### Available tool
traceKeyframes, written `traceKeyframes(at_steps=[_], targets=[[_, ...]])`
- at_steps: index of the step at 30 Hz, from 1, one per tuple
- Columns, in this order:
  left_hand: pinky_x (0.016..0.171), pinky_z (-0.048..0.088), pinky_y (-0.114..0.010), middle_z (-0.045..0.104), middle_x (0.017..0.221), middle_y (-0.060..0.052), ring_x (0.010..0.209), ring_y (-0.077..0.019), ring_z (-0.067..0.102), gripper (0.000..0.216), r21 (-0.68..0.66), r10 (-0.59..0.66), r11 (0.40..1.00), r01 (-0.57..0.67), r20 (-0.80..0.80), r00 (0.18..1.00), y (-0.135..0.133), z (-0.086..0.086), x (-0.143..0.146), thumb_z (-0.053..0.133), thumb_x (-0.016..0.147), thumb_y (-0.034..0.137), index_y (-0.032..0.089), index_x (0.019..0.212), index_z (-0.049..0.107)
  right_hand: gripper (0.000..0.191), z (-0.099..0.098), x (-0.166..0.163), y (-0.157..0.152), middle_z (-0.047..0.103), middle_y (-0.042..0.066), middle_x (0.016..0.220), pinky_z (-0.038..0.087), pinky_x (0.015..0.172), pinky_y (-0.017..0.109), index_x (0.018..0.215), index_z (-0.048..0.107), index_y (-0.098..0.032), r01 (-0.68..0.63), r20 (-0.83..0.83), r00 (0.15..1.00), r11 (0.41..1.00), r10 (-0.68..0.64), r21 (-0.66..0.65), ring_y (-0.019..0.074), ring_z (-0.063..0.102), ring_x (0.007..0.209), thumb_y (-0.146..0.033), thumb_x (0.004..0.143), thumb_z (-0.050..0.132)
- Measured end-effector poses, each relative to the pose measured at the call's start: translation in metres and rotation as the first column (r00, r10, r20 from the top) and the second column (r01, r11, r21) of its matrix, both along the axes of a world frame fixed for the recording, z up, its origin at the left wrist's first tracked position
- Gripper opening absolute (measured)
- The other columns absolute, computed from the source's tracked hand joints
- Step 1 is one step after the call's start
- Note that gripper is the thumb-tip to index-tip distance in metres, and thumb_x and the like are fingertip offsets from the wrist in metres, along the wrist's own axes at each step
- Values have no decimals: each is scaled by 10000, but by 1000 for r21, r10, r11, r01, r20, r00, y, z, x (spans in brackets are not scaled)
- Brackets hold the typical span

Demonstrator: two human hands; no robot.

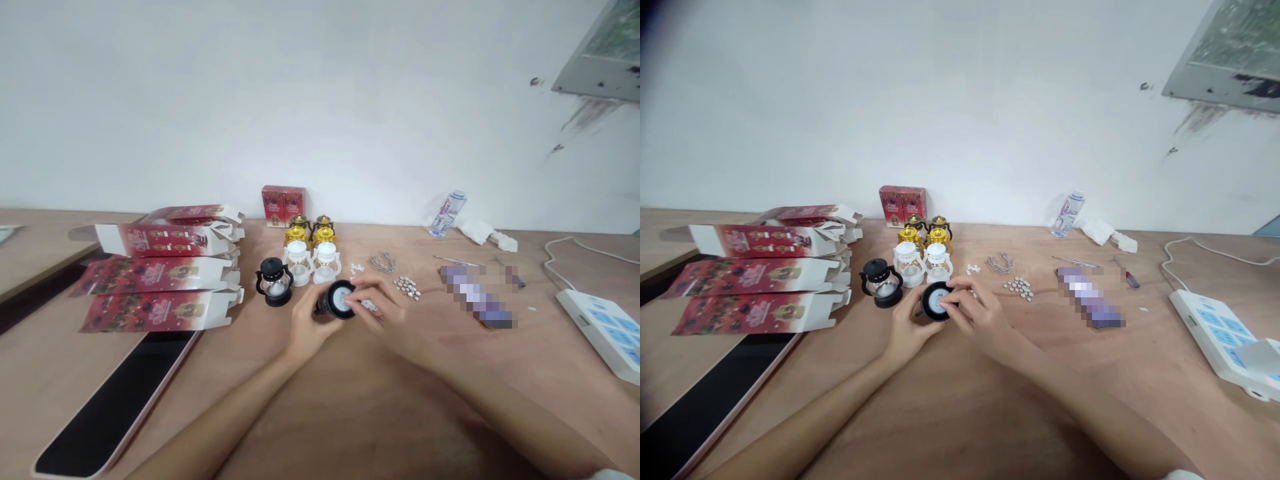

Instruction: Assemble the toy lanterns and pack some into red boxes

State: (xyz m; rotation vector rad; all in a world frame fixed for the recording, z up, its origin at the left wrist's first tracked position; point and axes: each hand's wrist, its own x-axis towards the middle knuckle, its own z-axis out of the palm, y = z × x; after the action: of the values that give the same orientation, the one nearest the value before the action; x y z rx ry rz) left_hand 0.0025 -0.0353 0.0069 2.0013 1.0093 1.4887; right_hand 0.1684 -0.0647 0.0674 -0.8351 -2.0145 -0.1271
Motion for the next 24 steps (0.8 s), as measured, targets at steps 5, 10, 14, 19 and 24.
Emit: traceKeyframes(at_steps=[5,10,14,19,24], targets=[[802,487,-306,639,1007,-46,928,-199,604,452,-3,-1,1000,1,1,1000,0,-2,0,670,653,120,191,1086,564,148,-11,2,5,645,90,907,545,721,261,932,601,-194,-10,66,998,980,-3,201,156,646,846,-91,845,539],[839,479,-335,638,1025,-57,953,-211,599,429,13,-12,1000,12,-8,1000,0,-1,-1,683,680,169,198,1094,571,158,-7,5,4,658,97,922,549,740,297,907,615,-212,-49,109,994,982,30,180,180,652,854,-98,835,532],[850,477,-348,637,1037,-65,967,-219,599,426,20,-14,1000,15,-25,1000,1,-1,-2,689,697,200,203,1107,571,159,0,8,2,642,115,985,548,788,321,891,619,-208,-99,111,990,993,90,70,191,639,929,-103,844,509],[836,485,-343,642,1029,-72,966,-223,606,389,10,21,1000,-21,-11,1000,1,1,-1,700,700,245,188,1066,581,157,2,10,4,611,110,1063,553,795,317,870,607,-216,-129,96,986,989,135,-67,167,620,970,-106,853,495],[849,482,-353,635,1054,-85,981,-226,601,425,32,57,998,-56,-38,998,2,0,-2,714,696,259,187,1091,575,149,0,13,9,580,114,1101,552,803,317,833,608,-201,-203,33,977,969,210,-138,160,607,969,-94,845,505]])
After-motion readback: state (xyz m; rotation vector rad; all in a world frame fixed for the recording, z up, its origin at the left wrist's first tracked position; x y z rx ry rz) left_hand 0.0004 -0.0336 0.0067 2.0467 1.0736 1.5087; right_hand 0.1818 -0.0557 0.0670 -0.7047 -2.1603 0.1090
